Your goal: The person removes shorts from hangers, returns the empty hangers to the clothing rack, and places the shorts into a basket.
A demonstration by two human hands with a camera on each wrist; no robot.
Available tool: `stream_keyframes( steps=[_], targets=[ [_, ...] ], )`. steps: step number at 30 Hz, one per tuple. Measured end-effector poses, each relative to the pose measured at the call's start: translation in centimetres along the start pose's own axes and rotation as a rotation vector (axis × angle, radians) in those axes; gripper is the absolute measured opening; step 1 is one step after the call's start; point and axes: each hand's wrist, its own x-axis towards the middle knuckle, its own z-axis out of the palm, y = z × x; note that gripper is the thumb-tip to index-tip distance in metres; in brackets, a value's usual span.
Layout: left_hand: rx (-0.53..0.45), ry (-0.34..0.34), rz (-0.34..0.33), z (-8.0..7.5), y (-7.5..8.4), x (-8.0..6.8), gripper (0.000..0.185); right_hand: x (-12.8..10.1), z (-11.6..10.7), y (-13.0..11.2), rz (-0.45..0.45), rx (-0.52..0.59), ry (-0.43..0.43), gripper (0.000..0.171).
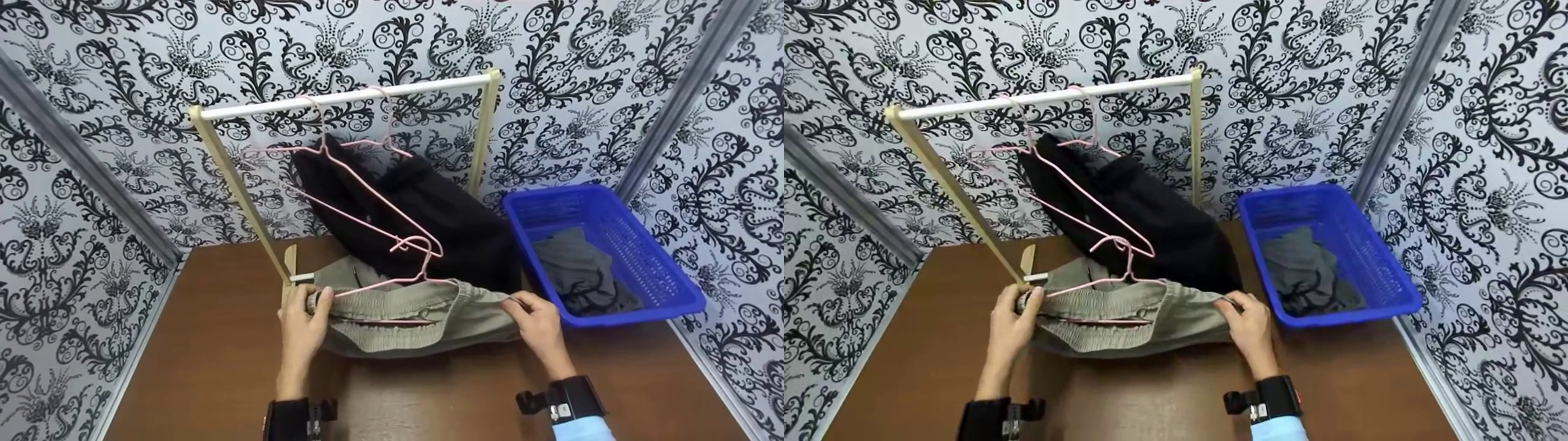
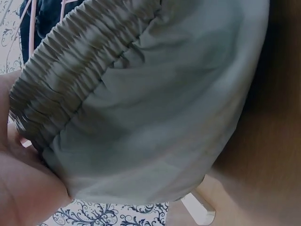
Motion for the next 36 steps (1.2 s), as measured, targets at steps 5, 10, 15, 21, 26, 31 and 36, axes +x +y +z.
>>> stream_keyframes(
  steps=[5,10,15,21,26,31,36],
  targets=[
    [0.016,0.004,-0.083,0.2,-0.1,-0.2,0.02,-0.4,-0.7,-2.4,0.001,0.024,0.011,0.011],
    [0.028,0.022,-0.158,0.2,-0.1,0.2,0.025,-0.3,-0.9,-2.9,0.032,0.027,0.019,0.012],
    [0.036,0.006,-0.248,0.1,0.1,0.0,0.028,-0.7,-1.1,-3.5,0.075,0.038,0.019,0.012],
    [0.045,-0.002,-0.244,-0.1,-0.2,0.0,0.03,-1.2,-1.4,-4.0,0.06,0.041,0.031,0.012],
    [0.061,-0.01,-0.246,-0.5,-0.4,0.0,0.031,-1.5,-1.5,-4.2,0.061,0.041,0.033,0.011],
    [0.062,-0.034,-0.238,-0.7,-0.6,0.4,0.032,-1.6,-1.5,-4.3,0.078,0.042,0.034,0.012],
    [0.09,-0.071,-0.25,-1.1,-0.4,0.7,0.031,-1.7,-1.6,-4.3,0.103,0.034,0.043,0.013]
  ],
)
